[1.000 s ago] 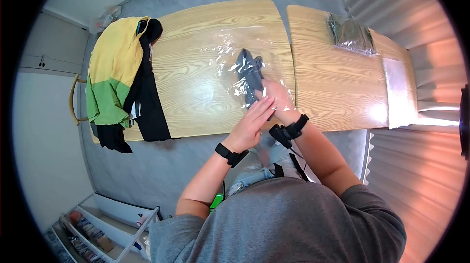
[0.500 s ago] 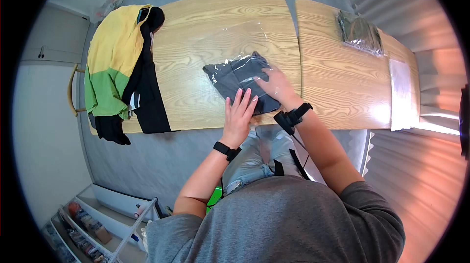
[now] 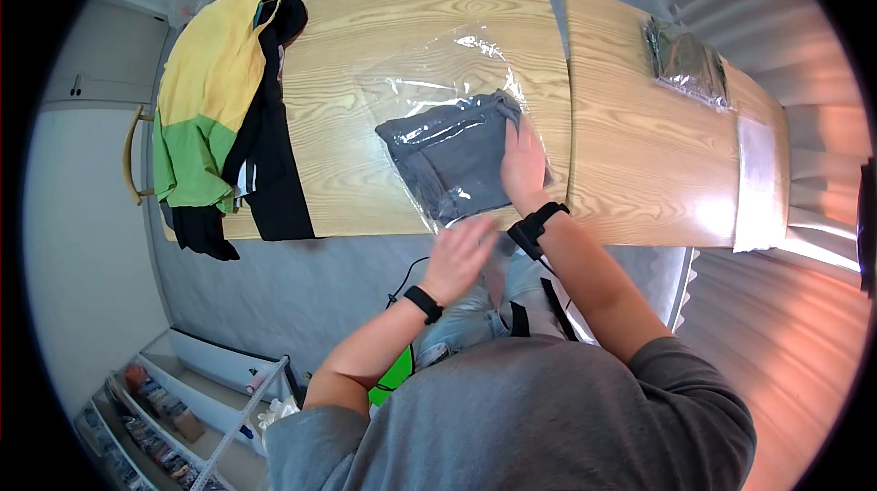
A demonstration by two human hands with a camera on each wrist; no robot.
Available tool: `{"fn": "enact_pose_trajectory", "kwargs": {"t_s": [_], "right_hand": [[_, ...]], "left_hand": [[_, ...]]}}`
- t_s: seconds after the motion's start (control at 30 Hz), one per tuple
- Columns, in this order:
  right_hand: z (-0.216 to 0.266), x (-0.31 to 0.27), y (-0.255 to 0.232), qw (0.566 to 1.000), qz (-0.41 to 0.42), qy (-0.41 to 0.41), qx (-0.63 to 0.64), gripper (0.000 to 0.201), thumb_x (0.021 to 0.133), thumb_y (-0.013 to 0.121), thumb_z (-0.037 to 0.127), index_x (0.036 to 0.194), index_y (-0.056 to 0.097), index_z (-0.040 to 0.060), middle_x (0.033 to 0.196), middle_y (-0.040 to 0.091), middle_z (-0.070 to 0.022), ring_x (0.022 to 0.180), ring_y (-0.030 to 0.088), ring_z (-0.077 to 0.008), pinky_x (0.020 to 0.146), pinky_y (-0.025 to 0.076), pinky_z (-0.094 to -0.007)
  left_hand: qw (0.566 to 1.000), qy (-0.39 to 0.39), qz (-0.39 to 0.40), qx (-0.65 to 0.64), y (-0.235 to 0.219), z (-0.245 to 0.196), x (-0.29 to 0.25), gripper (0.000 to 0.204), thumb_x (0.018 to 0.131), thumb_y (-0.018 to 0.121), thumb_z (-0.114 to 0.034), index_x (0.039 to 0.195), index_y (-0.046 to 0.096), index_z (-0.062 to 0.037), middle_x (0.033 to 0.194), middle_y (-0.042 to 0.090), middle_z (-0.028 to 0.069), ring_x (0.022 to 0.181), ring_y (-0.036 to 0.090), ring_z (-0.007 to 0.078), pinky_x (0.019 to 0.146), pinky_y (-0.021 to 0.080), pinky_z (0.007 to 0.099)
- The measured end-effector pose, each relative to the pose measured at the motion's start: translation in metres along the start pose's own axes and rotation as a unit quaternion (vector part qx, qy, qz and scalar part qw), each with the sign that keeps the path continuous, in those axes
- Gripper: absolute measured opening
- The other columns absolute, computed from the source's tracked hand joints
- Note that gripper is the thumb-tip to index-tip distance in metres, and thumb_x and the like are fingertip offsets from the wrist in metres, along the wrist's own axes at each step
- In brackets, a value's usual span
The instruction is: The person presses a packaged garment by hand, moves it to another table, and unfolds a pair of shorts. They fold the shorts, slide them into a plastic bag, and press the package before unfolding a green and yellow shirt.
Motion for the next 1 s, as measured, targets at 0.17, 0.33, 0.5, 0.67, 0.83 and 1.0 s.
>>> {"fn": "enact_pose_trajectory", "kwargs": {"t_s": [0.17,0.33,0.5,0.67,0.83,1.0], "right_hand": [[0.007,0.012,0.01,0.999,0.002,-0.031,-0.015,0.043,0.079,0.05,0.002,0.122,0.049,-0.0011,0.123,0.048,-0.0207,0.101,0.053,-0.0325,0.083,0.044,-0.0408],[0.004,0.038,0.001,0.998,-0.03,-0.05,0.016,0.045,0.079,0.049,0.004,0.124,0.048,0.0003,0.132,0.042,-0.0189,0.106,0.05,-0.0308,0.089,0.04,-0.04],[0.013,0.039,0.002,0.999,0.0,-0.027,-0.034,0.044,0.08,0.049,0.009,0.125,0.051,0.0083,0.14,0.034,-0.0171,0.132,0.029,-0.0337,0.105,0.026,-0.0474],[0.052,-0.012,0.005,0.98,0.118,-0.139,0.083,0.047,0.085,0.054,0.021,0.131,0.046,0.017,0.141,0.034,-0.0175,0.133,0.028,-0.0319,0.106,0.022,-0.052],[0.085,-0.028,0.013,0.944,0.208,-0.237,0.095,0.058,0.086,0.048,0.051,0.137,0.039,0.0261,0.143,0.031,-0.0175,0.135,0.019,-0.0399,0.105,0.009,-0.0624],[0.101,-0.031,0.016,0.941,0.209,-0.254,0.079,0.056,0.086,0.052,0.046,0.136,0.041,0.0242,0.145,0.03,-0.0132,0.136,0.021,-0.0352,0.106,0.013,-0.0589]], "left_hand": [[0.989,-0.097,0.106,-0.035,0.048,-0.003,0.014,0.056,0.074,0.059,-0.01,0.126,0.044,0.0023,0.131,0.043,0.0167,0.121,0.041,0.0314,0.099,0.034,0.0421],[0.978,-0.122,0.159,0.06,0.067,0.0,-0.005,0.065,0.076,0.059,-0.015,0.133,0.035,0.0028,0.138,0.036,0.0167,0.127,0.036,0.0296,0.104,0.03,0.0419],[0.976,-0.136,0.165,0.052,0.065,-0.002,-0.004,0.056,0.078,0.051,-0.011,0.132,0.039,0.0008,0.138,0.038,0.0139,0.129,0.035,0.0263,0.103,0.031,0.0412],[0.98,-0.141,0.137,0.018,0.07,-0.005,-0.008,0.046,0.074,0.057,-0.011,0.119,0.05,-0.0022,0.128,0.043,0.0152,0.123,0.037,0.0334,0.102,0.029,0.0503],[0.981,-0.148,0.122,0.032,0.065,-0.001,-0.012,0.039,0.071,0.059,-0.012,0.109,0.059,-0.0036,0.116,0.05,0.0122,0.117,0.041,0.0323,0.101,0.027,0.0552],[0.983,-0.154,0.103,0.003,0.084,0.005,-0.03,0.032,0.069,0.059,-0.013,0.099,0.064,-0.0043,0.111,0.053,0.0093,0.113,0.044,0.0297,0.102,0.025,0.0554]]}}
Point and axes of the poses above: each hand's wrist, its own x-axis towards the middle knuckle, its own y-axis out of the palm, z = x × y, the point moved 3 cm from there along x, towards the middle knuckle
